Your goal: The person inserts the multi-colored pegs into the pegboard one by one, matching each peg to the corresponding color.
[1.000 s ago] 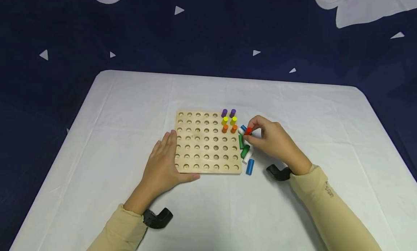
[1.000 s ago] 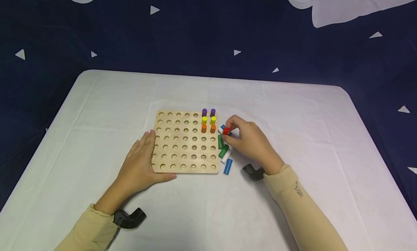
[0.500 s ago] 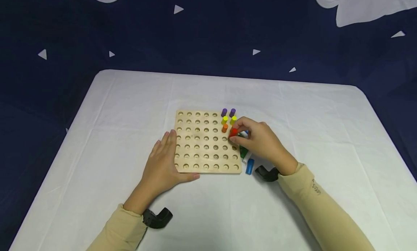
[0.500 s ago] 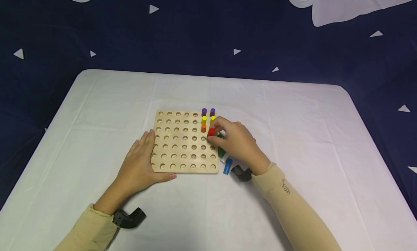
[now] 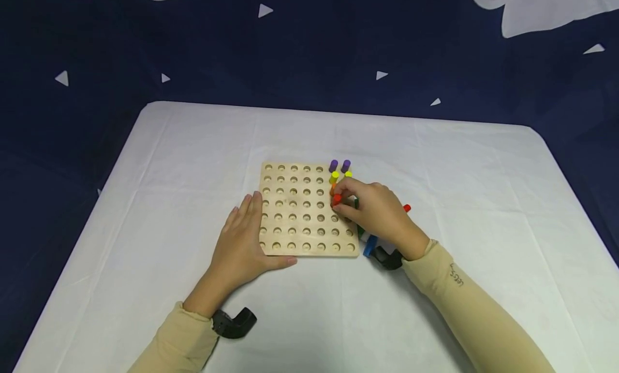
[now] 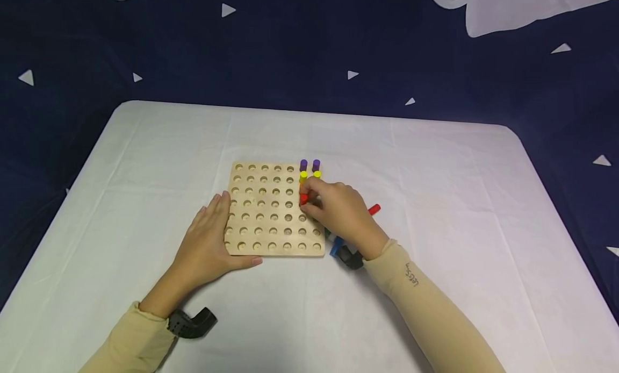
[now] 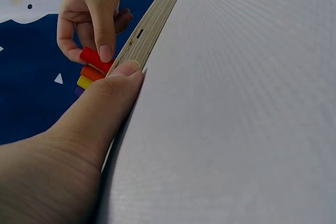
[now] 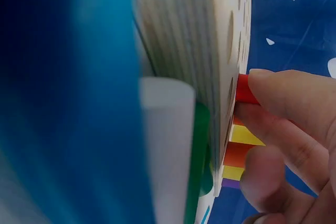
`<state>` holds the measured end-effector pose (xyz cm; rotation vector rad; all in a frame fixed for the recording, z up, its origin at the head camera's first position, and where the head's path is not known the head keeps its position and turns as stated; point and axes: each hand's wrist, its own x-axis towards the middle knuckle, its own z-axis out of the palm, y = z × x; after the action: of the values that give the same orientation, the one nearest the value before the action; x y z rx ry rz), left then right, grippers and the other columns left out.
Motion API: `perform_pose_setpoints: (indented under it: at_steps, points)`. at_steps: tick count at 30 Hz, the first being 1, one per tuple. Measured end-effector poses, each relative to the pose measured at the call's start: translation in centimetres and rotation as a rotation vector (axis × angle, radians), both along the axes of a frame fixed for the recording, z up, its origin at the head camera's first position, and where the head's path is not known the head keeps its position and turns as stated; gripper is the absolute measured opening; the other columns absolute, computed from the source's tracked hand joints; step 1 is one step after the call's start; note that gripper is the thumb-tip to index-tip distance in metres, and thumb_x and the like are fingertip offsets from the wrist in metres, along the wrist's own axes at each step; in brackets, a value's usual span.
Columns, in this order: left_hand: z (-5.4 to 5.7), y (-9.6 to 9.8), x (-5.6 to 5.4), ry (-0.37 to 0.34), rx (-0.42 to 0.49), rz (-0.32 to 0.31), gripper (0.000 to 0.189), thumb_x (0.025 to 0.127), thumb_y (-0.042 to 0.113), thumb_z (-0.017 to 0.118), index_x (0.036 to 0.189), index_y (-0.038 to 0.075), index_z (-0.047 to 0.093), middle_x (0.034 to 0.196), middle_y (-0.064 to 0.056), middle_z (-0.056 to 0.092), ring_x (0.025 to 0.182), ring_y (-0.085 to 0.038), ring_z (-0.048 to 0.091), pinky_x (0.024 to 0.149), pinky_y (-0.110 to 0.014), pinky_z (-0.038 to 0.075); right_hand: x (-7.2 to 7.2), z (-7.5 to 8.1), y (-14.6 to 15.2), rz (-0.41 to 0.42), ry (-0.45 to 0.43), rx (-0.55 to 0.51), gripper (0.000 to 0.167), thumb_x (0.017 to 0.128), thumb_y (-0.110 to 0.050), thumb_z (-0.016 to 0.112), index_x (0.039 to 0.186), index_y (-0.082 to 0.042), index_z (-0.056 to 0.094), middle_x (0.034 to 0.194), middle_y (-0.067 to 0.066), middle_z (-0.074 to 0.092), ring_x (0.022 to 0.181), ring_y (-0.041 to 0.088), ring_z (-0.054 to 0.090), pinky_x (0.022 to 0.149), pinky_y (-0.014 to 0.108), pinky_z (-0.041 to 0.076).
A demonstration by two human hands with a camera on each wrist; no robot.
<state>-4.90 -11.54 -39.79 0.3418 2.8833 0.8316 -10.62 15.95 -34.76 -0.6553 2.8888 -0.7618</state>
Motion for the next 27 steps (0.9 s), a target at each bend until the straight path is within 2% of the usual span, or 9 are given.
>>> perform_pose_setpoints:
  at_steps: [8, 11, 15, 18, 22, 27]
  points:
    - [0.0, 0.2, -0.1, -0.006, -0.001, -0.004, 0.15, 0.056, 0.077, 0.08, 0.158, 0.0, 0.001, 0.166, -0.018, 0.008, 0.156, -0.03, 0.005, 0.127, -0.049, 0.006, 0.3, 0.3, 0.1, 0.017, 0.05, 0.045, 0.018, 0.087, -0.027, 0.077, 0.103, -0.023, 0.068, 0.094, -0.008, 0.075, 0.08, 0.01, 0.068, 0.063, 0.027, 0.047]
    - [0.0, 0.2, -0.1, -0.011, -0.005, -0.004, 0.15, 0.056, 0.078, 0.079, 0.158, 0.0, 0.0, 0.166, -0.017, 0.007, 0.156, -0.029, 0.005, 0.127, -0.048, 0.006, 0.7, 0.8, 0.7, -0.002, 0.055, 0.026, 0.021, 0.089, -0.031, 0.076, 0.107, -0.023, 0.07, 0.097, -0.008, 0.075, 0.065, 0.009, 0.061, 0.058, 0.027, 0.045]
    - [0.0, 0.3, -0.1, -0.014, -0.008, -0.001, 0.15, 0.056, 0.078, 0.079, 0.158, 0.001, 0.0, 0.167, -0.016, 0.007, 0.156, -0.029, 0.004, 0.127, -0.048, 0.006, 1.4, 1.8, 2.6, -0.104, 0.108, -0.009, 0.024, 0.094, -0.035, 0.068, 0.112, -0.02, 0.071, 0.097, -0.005, 0.075, 0.052, 0.01, 0.049, 0.049, 0.027, 0.041]
    - [0.1, 0.2, -0.1, -0.013, -0.005, 0.001, 0.151, 0.056, 0.077, 0.08, 0.159, 0.001, 0.0, 0.167, -0.017, 0.007, 0.156, -0.029, 0.005, 0.127, -0.048, 0.006, 1.9, 2.3, 4.6, -0.256, 0.118, 0.015, 0.022, 0.097, -0.037, 0.062, 0.101, -0.018, 0.071, 0.081, -0.002, 0.073, 0.05, 0.012, 0.047, 0.046, 0.028, 0.037]
    - [0.2, 0.1, -0.1, -0.005, -0.004, -0.001, 0.151, 0.055, 0.076, 0.08, 0.158, 0.001, 0.0, 0.166, -0.018, 0.008, 0.156, -0.031, 0.006, 0.127, -0.049, 0.007, 2.5, 2.5, 7.1, -0.43, -0.006, 0.125, 0.03, 0.097, -0.044, 0.057, 0.089, -0.017, 0.066, 0.068, 0.001, 0.066, 0.052, 0.018, 0.049, 0.047, 0.029, 0.034]
    - [0.1, 0.0, 0.0, -0.002, -0.004, -0.003, 0.15, 0.056, 0.077, 0.08, 0.158, 0.0, 0.002, 0.166, -0.018, 0.009, 0.156, -0.031, 0.007, 0.126, -0.05, 0.008, 3.0, 2.1, 8.6, -0.486, -0.182, 0.271, 0.046, 0.093, -0.055, 0.057, 0.098, -0.011, 0.068, 0.082, 0.005, 0.071, 0.064, 0.021, 0.057, 0.049, 0.029, 0.038]
